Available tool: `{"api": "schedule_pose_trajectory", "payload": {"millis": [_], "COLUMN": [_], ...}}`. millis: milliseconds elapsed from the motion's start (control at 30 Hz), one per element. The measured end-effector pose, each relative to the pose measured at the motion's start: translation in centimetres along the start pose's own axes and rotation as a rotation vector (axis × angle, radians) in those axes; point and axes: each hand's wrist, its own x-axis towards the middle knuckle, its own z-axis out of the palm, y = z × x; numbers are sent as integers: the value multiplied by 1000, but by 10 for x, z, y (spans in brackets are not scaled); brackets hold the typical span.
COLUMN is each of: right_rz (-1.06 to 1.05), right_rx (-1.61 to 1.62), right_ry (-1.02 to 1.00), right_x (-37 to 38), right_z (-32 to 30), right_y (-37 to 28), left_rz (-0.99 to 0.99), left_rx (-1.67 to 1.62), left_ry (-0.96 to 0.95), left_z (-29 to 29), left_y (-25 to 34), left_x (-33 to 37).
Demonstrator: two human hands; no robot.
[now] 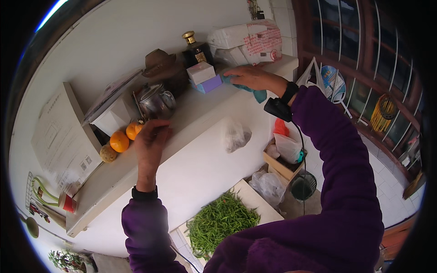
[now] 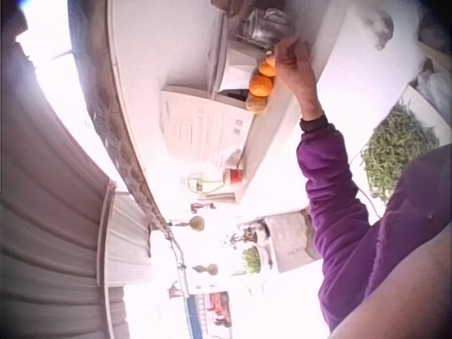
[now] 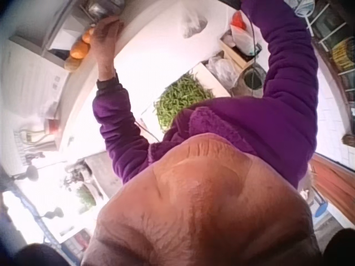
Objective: The person wipes a countertop and a metal kettle with a cloth, then moves to a window and wipes the glass and frame. The person handles oranges and a kettle on the counter before cleaning the window panes and bars.
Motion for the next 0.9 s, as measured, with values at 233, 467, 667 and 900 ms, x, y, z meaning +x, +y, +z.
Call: {"api": "schedule_pose_trajectory", "payload": {"millis": [233,467,667,900], "right_rz": [126,-171,108,338], "right_rx": [-309,22,10,14], "right_ry": [-98,146,409,443], "right_x": [47,-35,-89,-87], "right_z": [23,7,-48,-89], "right_y": [0,-11,52,154], "left_rz": [-40,-42,-109,-79], "left_rx": [7,-4,-46,53], "left_ry": [14,0,3,34], "left_z": [-1,-6,-11,-5], "left_y": [6,3,2,9], "left_x": [-1,0,1,-2]}}
